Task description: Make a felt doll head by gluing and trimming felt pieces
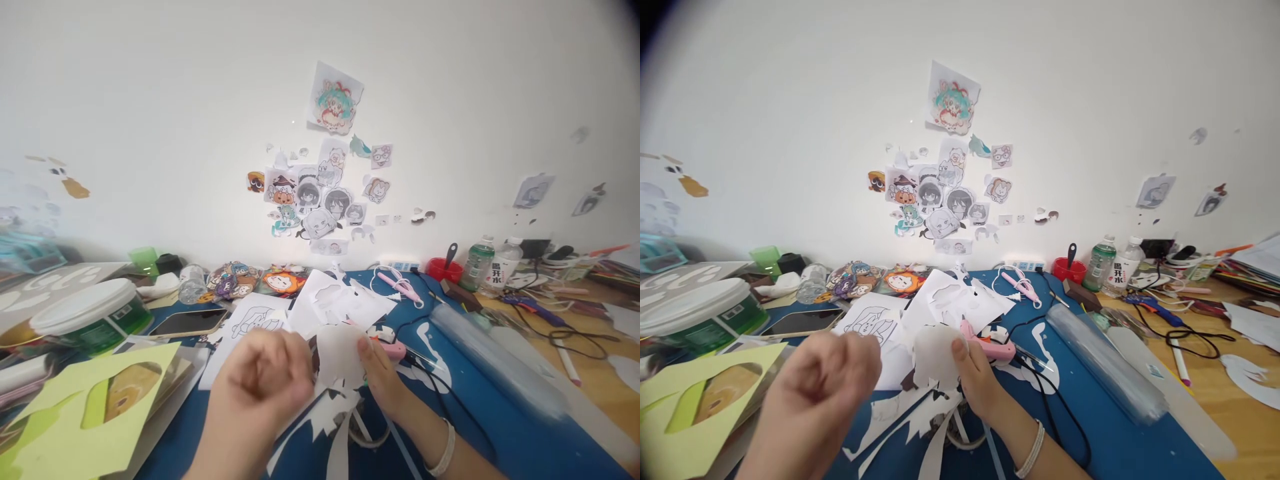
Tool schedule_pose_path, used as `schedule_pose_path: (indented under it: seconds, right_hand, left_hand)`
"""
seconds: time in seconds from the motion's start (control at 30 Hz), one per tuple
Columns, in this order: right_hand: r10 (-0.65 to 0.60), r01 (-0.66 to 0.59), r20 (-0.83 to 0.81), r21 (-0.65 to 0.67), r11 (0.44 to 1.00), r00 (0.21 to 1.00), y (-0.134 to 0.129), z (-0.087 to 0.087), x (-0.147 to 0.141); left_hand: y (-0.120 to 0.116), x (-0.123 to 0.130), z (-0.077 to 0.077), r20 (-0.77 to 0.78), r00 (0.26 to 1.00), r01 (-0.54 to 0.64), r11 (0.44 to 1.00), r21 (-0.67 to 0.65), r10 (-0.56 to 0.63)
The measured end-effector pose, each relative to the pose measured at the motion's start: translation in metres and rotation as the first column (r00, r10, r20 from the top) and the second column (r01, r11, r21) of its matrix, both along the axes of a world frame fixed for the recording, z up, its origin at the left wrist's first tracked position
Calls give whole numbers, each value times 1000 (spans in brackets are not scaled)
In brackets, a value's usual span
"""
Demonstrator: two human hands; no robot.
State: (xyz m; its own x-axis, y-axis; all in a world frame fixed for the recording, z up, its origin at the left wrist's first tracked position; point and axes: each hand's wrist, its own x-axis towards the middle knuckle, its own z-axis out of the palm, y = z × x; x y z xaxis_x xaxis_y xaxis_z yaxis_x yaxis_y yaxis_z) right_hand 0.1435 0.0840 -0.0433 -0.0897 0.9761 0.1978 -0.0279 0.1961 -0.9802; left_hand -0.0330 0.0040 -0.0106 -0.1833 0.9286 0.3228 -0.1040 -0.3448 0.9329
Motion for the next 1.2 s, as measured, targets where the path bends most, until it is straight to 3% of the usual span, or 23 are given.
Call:
schedule_pose_path:
  seconds: [0.07, 0.1, 0.2, 0.27, 0.37, 0.47, 0.57, 0.63, 0.77, 0.87, 1.0, 1.13, 1.2]
  right_hand:
    - [9, -9, 14, -48, 999, 1000, 0, 1, 0]
    - [13, -12, 19, -57, 998, 1000, 0, 1, 0]
    - [36, -35, 20, -48, 998, 999, 1, 1, 0]
    - [61, -59, 29, -56, 997, 998, 2, 1, 0]
    - [149, -143, 83, -77, 987, 985, 3, 1, 3]
    - [285, -276, 176, -73, 958, 942, 2, 3, 8]
    - [402, -405, 275, -49, 913, 873, -2, 8, 11]
    - [445, -456, 288, -35, 890, 848, -3, 13, 10]
    - [452, -493, 261, 117, 862, 853, 1, 23, 4]
    - [389, -450, 275, 211, 868, 879, 4, 27, 2]
    - [381, -435, 262, 194, 879, 887, 3, 27, 1]
    - [269, -359, 326, 259, 897, 907, 1, 24, 0]
    - [318, -394, 312, 222, 892, 895, 1, 24, 0]
  left_hand:
    - [25, -4, 31, -18, 992, -128, 992, -3, 128]
    - [35, -5, 38, -57, 984, -173, 984, -38, 171]
    - [52, -8, 29, -180, 974, -160, 979, -126, 136]
    - [55, -9, 15, -259, 965, -81, 984, -158, 38]
    - [53, -6, 1, -341, 917, 165, 975, -151, -208]
    - [49, -1, -1, -397, 815, 383, 907, -176, -421]
    - [46, 2, 2, -401, 750, 465, 851, -246, -526]
    - [45, 3, 3, -421, 731, 462, 844, -274, -537]
    - [45, 0, 6, -485, 755, 354, 896, -266, -442]
    - [43, -1, 10, -423, 757, 407, 865, -292, -499]
    - [38, 5, 15, -295, 766, 484, 814, -322, -572]
    - [36, 8, 13, -344, 790, 385, 847, -366, -507]
    - [38, 4, 11, -407, 785, 330, 871, -364, -467]
